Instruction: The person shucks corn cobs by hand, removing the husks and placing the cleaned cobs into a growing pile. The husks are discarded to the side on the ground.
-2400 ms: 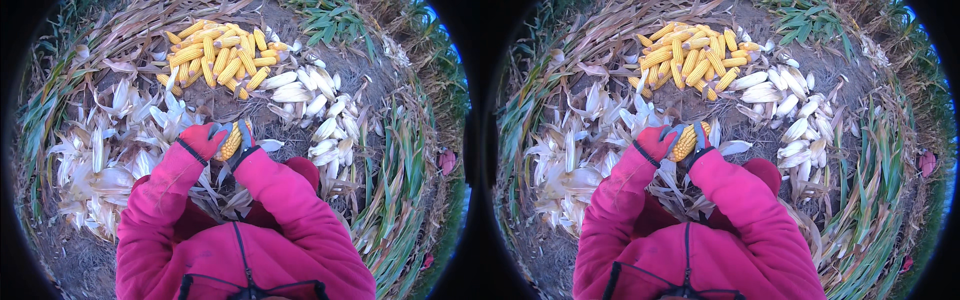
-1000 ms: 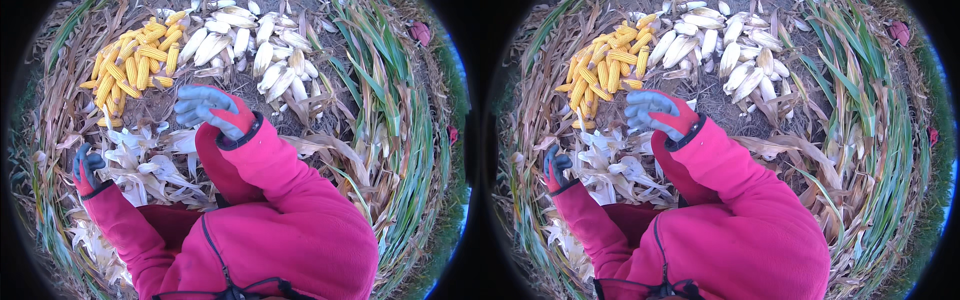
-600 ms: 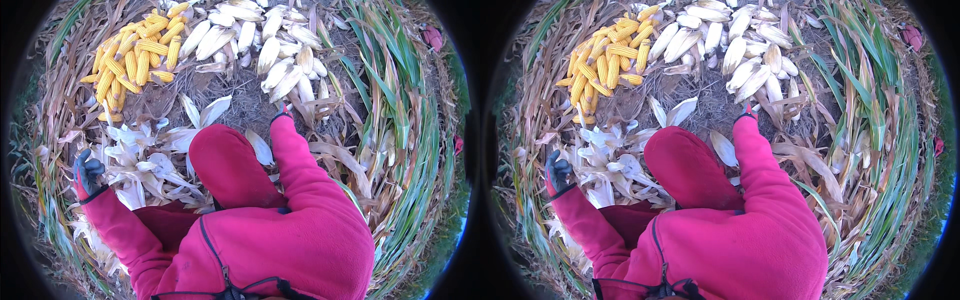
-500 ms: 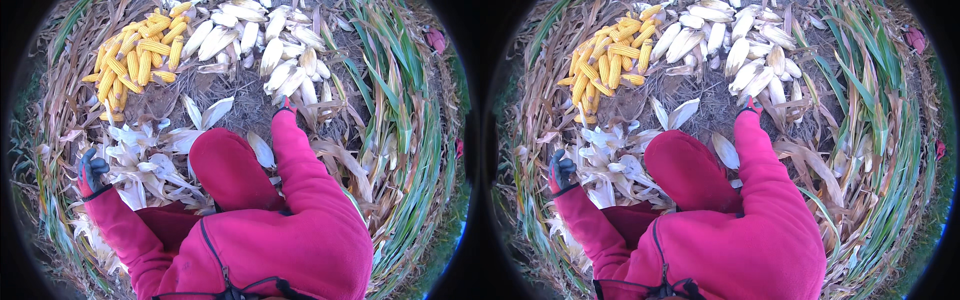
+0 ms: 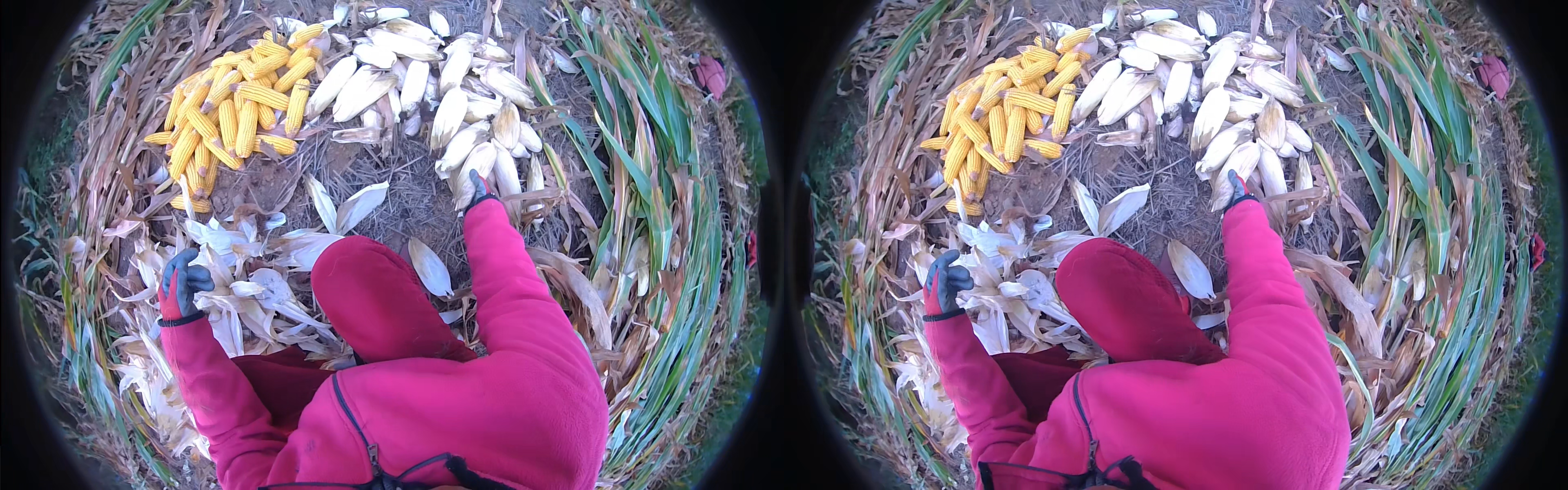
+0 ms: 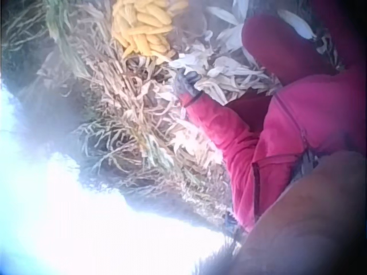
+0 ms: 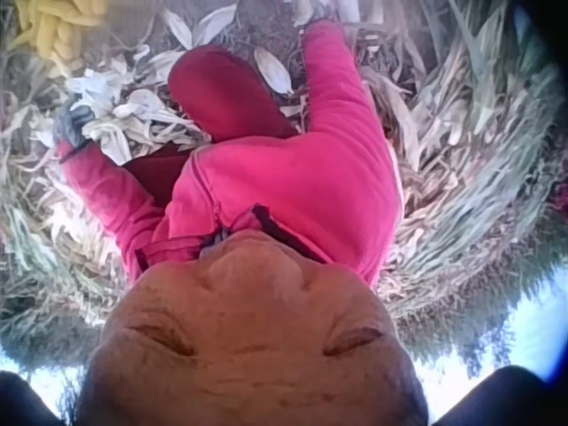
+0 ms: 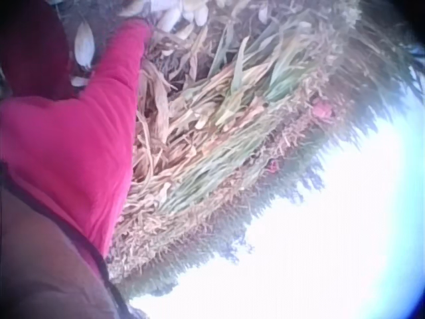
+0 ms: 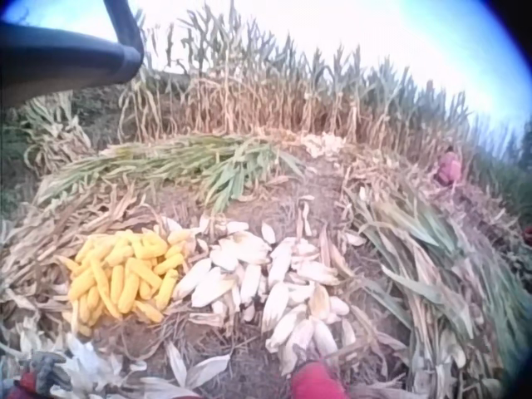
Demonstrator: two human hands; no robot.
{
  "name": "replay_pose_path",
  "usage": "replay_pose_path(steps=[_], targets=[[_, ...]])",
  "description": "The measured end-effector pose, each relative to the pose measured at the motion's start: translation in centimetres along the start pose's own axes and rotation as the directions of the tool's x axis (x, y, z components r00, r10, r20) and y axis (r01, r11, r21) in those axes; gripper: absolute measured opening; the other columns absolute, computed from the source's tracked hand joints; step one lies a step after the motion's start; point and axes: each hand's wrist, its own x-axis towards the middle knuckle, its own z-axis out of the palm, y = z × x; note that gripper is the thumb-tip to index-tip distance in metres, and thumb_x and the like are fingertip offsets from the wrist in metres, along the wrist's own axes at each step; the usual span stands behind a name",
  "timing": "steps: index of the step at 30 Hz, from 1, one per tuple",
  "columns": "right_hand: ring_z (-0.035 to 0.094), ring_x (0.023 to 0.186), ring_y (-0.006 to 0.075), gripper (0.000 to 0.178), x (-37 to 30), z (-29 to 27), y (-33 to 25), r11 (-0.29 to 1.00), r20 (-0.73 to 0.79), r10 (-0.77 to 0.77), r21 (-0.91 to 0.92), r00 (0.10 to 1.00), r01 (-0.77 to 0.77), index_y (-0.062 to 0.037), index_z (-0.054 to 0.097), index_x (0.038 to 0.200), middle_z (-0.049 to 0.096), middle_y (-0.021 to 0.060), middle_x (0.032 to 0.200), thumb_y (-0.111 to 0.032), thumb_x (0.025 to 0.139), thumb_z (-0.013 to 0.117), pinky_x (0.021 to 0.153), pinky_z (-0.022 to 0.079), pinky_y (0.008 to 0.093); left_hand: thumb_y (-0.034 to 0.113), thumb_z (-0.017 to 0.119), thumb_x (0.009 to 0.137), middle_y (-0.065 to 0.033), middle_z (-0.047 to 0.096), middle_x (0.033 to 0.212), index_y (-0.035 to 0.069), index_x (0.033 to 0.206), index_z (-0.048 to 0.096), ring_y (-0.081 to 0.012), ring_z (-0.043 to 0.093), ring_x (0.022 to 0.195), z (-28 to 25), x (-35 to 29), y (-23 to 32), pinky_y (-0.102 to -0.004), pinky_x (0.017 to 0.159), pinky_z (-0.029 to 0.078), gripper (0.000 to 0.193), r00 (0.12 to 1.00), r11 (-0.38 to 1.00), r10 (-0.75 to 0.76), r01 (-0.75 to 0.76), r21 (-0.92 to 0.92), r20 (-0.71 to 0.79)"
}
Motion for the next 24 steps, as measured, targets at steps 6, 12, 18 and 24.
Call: replay_pose_path(steps=[6, 12, 18, 24], targets=[[0.056, 0.097, 0.0184, 0.063, -8.6, 6.1, 0.6, 0.968, 0.391, -0.227, -0.011, 0.892, 0.252, -0.0005, 0.048, 0.12, 0.057, 0.0084, 0.112, -0.021, 0.067, 0.075, 0.084, 0.044, 0.0313, 0.043, 0.045, 0.089, -0.0119, 0.062, 0.075, -0.002, 0.115, 0.049, -0.0205, 0.062, 0.059, 4.7, -0.3, 0.0, -0.0292, 0.057, 0.052, 0.052, 0.981, 0.981, -0.055, 0.088, -0.17, 0.187], [0.054, 0.104, 0.018, 0.076, -25.1, 20.1, -11.1, 0.749, 0.834, -0.411, 0.078, 0.369, 0.659, 0.001, 0.042, 0.126, 0.055, 0.0098, 0.115, -0.014, 0.061, 0.078, 0.088, 0.043, 0.0316, 0.053, 0.03, 0.091, -0.0145, 0.065, 0.082, -0.003, 0.114, 0.051, -0.0218, 0.065, 0.063, 9.9, -1.9, 3.4, -0.03, 0.062, 0.054, 0.065, 0.876, 0.905, -0.146, 0.307, -0.296, 0.461], [0.039, 0.122, 0.0306, 0.083, -37.4, 30.3, -13.1, -0.278, 0.869, -0.268, 0.343, -0.415, 0.897, -0.0132, 0.047, 0.126, 0.047, 0.0099, 0.127, -0.017, 0.049, 0.078, 0.104, 0.025, 0.0493, 0.064, 0.043, 0.08, -0.0258, 0.058, 0.104, -0.002, 0.126, 0.04, -0.0376, 0.061, 0.091, 8.8, -3.4, 5.7, -0.0463, 0.076, 0.052, 0.08, 0.635, 0.528, 0.274, 0.528, -0.665, 0.722], [0.046, 0.116, 0.0243, 0.048, -38.3, 34.0, -9.9, 0.671, 0.861, -0.441, 0.128, 0.255, 0.731, -0.001, 0.042, 0.125, 0.05, 0.0135, 0.122, -0.007, 0.081, 0.061, 0.097, 0.039, 0.034, 0.038, 0.065, 0.075, -0.021, 0.06, 0.099, -0.001, 0.121, 0.042, -0.0329, 0.062, 0.087, 6.2, -5.1, 5.4, -0.0445, 0.078, 0.05, 0.064, 0.931, 0.637, 0.177, 0.14, -0.758, 0.32]])
